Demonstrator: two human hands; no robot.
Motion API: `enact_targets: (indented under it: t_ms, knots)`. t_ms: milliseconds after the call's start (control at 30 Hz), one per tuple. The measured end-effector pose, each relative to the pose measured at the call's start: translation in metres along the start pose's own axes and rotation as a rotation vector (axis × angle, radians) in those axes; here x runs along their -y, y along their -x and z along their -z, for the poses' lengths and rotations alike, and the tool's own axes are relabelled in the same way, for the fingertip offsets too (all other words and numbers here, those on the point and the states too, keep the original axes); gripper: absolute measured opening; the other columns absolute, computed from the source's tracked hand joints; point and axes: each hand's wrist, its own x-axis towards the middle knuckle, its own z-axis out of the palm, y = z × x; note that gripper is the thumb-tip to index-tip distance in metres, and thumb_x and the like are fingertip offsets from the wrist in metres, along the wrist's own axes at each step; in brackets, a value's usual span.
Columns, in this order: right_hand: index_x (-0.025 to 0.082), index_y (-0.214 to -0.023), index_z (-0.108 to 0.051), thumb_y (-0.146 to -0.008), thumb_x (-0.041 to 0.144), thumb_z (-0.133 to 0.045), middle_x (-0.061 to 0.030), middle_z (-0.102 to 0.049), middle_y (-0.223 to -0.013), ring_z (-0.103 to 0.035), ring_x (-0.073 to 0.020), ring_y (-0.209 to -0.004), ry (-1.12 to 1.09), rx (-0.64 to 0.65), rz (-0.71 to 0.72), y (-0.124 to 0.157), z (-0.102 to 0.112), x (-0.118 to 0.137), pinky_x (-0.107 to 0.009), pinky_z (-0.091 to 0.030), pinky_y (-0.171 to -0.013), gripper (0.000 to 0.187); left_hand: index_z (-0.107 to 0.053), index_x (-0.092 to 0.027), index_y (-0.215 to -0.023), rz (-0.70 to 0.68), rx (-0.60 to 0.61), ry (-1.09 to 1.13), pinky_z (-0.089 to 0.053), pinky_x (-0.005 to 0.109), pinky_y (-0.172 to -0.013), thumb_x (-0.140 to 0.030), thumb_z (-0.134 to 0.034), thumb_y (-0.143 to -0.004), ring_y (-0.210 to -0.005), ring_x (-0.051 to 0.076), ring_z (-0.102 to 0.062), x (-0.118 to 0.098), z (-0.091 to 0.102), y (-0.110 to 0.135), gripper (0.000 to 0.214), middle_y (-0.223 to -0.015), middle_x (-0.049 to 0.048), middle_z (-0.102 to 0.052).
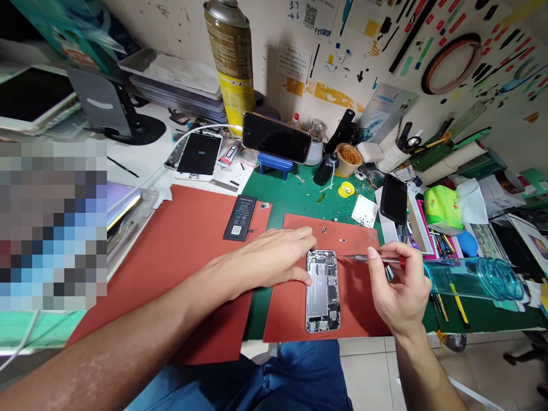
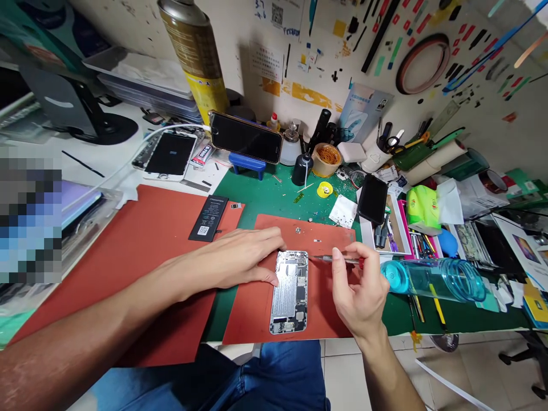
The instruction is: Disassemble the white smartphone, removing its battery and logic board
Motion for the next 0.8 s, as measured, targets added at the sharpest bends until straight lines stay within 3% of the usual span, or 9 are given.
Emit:
enact_targets:
  t_ms: [100, 267, 433, 600, 800]
  knots:
    - [0.022, -0.111, -0.063, -0.099, 0.032, -0.079, 0.0024, -0.07, -0.076, -0.071, -0.0157, -0.059, -0.152, -0.072, -0.222, 0.006, -0.003, -0.004, -0.026, -0.059, -0.056, 0.022, -0.068, -0.02, -0.112, -0.001, -0.027, -0.004, -0.045, 0.034, -0.068, -0.053, -0.079, -0.097, -0.096, 0.027, -0.071, -0.001, -0.002, 0.0, 0.038, -0.112, 0.0047, -0.068]
    - [0.024, -0.108, -0.056, -0.098, 0.039, -0.082, 0.0088, -0.063, -0.059, -0.067, -0.0164, -0.049, -0.562, -0.089, -0.565, 0.013, -0.016, -0.003, -0.029, -0.061, -0.056, 0.031, -0.073, -0.021, -0.121, -0.034, -0.165, 0.07, -0.048, 0.033, -0.072, -0.036, -0.052, -0.115, -0.096, 0.022, -0.071, -0.003, -0.008, -0.003, 0.026, -0.116, 0.0059, -0.07]
    - [0.025, -0.109, -0.056, -0.096, 0.041, -0.084, 0.0063, -0.067, -0.062, -0.068, -0.0152, -0.054, -0.71, -0.076, -0.656, 0.018, -0.025, 0.004, -0.025, -0.057, -0.057, 0.035, -0.074, -0.019, -0.122, -0.091, -0.225, 0.23, -0.053, 0.033, -0.084, -0.031, -0.054, -0.114, -0.101, 0.021, -0.071, -0.005, -0.013, -0.005, 0.025, -0.114, 0.0064, -0.072]
    - [0.025, -0.11, -0.056, -0.096, 0.045, -0.084, 0.0062, -0.067, -0.062, -0.066, -0.0143, -0.055, -0.718, -0.072, -0.69, 0.019, -0.029, 0.011, -0.024, -0.054, -0.058, 0.037, -0.074, -0.017, -0.11, -0.114, -0.255, 0.265, -0.051, 0.032, -0.079, -0.029, -0.053, -0.114, -0.093, 0.019, -0.068, -0.004, -0.016, -0.004, 0.025, -0.105, 0.0054, -0.072]
    - [0.026, -0.108, -0.056, -0.096, 0.047, -0.085, 0.0061, -0.067, -0.062, -0.063, -0.013, -0.055, -0.727, -0.089, -0.723, 0.022, -0.032, 0.014, -0.024, -0.054, -0.062, 0.038, -0.074, -0.019, -0.115, -0.142, -0.298, 0.312, -0.053, 0.031, -0.083, -0.029, -0.057, -0.112, -0.096, 0.02, -0.071, -0.003, -0.018, -0.004, 0.02, -0.108, 0.0051, -0.073]
